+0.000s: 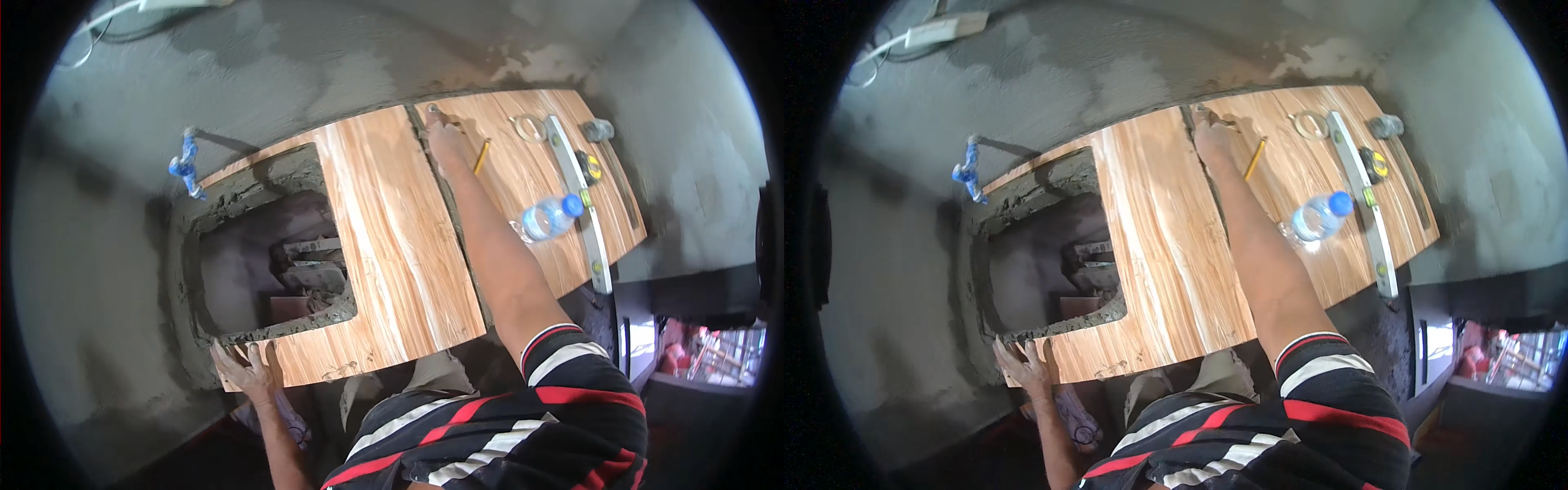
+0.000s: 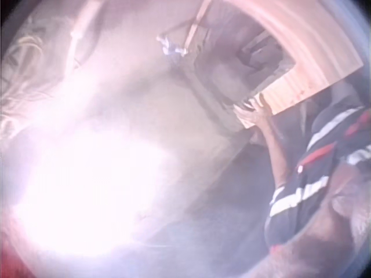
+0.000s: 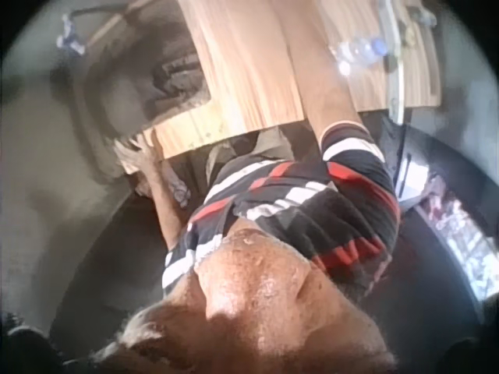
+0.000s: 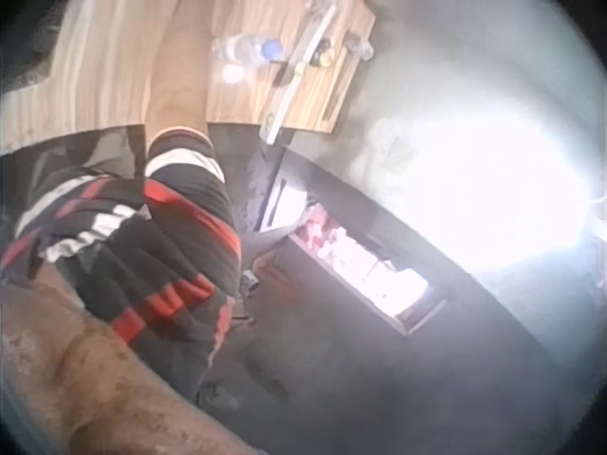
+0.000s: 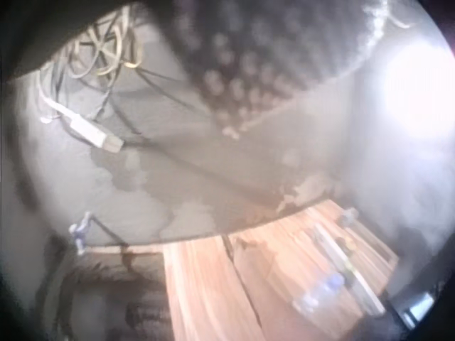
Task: The person applies mortar onto the back of tile pieces using a trowel, places them onto a countertop structure by hand, and taps them into place with a mallet.
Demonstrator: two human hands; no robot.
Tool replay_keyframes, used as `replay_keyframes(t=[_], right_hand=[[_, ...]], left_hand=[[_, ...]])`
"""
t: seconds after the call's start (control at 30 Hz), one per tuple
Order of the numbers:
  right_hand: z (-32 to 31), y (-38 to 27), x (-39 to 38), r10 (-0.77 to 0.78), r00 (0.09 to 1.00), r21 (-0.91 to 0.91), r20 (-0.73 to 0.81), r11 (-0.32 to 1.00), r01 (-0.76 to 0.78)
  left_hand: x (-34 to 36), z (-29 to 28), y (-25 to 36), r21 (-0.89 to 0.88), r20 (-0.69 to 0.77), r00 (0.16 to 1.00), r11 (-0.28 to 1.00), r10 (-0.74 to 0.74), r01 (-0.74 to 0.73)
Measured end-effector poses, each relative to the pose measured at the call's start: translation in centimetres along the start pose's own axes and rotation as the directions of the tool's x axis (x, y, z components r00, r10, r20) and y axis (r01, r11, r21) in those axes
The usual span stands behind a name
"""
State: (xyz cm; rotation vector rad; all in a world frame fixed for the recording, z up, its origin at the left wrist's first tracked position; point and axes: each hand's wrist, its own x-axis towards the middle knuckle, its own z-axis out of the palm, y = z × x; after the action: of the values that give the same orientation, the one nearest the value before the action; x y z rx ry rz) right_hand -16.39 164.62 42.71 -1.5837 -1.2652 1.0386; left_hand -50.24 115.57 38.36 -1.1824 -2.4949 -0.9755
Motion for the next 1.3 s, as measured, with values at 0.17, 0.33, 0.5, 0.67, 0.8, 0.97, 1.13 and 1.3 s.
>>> replay_keyframes(t=[0.17,0.33,0.5,0.67,0.8,0.97,1.13,1.3], right_hand=[[1.7,-1.7,2.3,-0.004,1.000,-0.169,-0.011,0.986,0.002],[3.3,-0.6,5.5,0.005,0.999,-0.145,0.031,0.989,-0.001],[4.9,0.5,9.6,-0.050,0.997,-0.178,0.065,0.982,0.061],[5.9,0.4,11.0,-0.060,0.998,-0.016,0.024,0.998,0.061],[5.5,1.0,11.3,-0.039,0.998,0.041,0.053,0.998,0.037],[3.4,2.2,8.6,-0.119,0.987,-0.062,0.108,0.990,0.127],[-1.2,7.2,8.7,-0.193,0.976,-0.479,0.102,0.850,0.218],[-2.4,3.6,0.0,-0.033,0.996,-0.420,0.084,0.905,0.065]], left_hand=[[0.2,-0.1,-0.4,0.088,0.030,0.999,0.996,0.015,-0.018],[0.4,-0.1,-0.1,-0.006,0.032,0.999,0.999,-0.037,0.038],[0.7,-0.3,0.6,-0.014,0.056,0.997,0.999,-0.050,0.051],[0.6,-0.3,0.3,0.009,0.069,0.996,0.999,-0.054,0.054],[0.7,-0.1,0.7,-0.005,0.070,0.995,0.998,-0.064,0.064],[0.6,-0.3,0.2,0.015,0.071,0.996,0.998,-0.062,0.061],[0.8,0.2,0.2,-0.004,0.070,0.998,1.000,-0.010,0.011],[0.2,-0.6,0.1,0.011,0.072,0.997,1.000,-0.006,0.006]])
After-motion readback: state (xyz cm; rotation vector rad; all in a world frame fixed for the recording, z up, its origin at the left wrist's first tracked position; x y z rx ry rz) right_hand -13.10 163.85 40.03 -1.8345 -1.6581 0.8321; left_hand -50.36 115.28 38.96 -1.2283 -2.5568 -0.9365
